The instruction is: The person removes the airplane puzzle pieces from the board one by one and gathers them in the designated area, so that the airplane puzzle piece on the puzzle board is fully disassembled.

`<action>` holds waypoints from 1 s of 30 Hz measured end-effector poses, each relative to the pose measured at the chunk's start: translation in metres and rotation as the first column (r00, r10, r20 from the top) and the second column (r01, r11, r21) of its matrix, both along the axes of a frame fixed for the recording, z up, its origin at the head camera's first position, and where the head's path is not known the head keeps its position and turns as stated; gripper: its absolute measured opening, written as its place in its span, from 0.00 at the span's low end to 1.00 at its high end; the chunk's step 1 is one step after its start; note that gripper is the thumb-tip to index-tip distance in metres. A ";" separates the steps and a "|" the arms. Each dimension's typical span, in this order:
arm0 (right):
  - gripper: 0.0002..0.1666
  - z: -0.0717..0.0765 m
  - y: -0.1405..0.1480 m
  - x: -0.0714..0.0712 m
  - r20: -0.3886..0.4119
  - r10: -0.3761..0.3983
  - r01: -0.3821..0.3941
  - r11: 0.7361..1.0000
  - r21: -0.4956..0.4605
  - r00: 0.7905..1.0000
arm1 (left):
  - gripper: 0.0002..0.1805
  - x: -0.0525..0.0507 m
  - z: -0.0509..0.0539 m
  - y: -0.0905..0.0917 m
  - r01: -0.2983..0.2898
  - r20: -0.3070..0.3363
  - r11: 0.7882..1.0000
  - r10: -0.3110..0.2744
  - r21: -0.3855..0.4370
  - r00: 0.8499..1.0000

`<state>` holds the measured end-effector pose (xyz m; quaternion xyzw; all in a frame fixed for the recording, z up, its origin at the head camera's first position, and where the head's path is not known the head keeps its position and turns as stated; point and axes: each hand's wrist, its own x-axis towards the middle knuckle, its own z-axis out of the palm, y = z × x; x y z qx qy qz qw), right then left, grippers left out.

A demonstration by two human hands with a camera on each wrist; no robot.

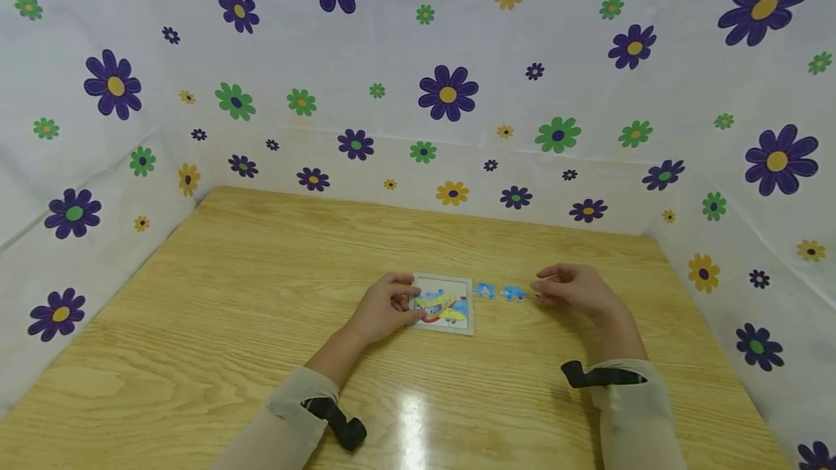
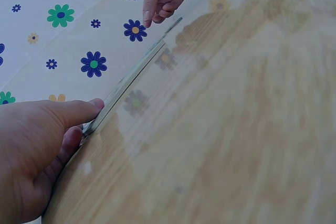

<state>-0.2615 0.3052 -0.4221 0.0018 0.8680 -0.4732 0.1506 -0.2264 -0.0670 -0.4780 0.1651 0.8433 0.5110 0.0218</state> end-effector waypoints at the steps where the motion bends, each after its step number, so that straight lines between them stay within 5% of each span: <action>1: 0.36 0.000 -0.002 0.000 -0.002 0.003 -0.003 1.000 -0.007 1.000 | 0.22 0.000 0.000 0.000 0.002 0.000 1.000 -0.002 0.000 1.000; 11: 0.32 -0.002 -0.024 -0.002 0.003 0.048 -0.048 0.995 -0.090 0.999 | 0.26 0.000 0.001 0.000 0.002 -0.005 1.000 -0.002 -0.019 1.000; 30: 0.31 -0.013 -0.064 -0.007 0.037 0.117 -0.113 0.989 -0.093 0.992 | 0.27 0.001 0.003 -0.002 0.014 0.006 0.999 -0.014 -0.035 1.000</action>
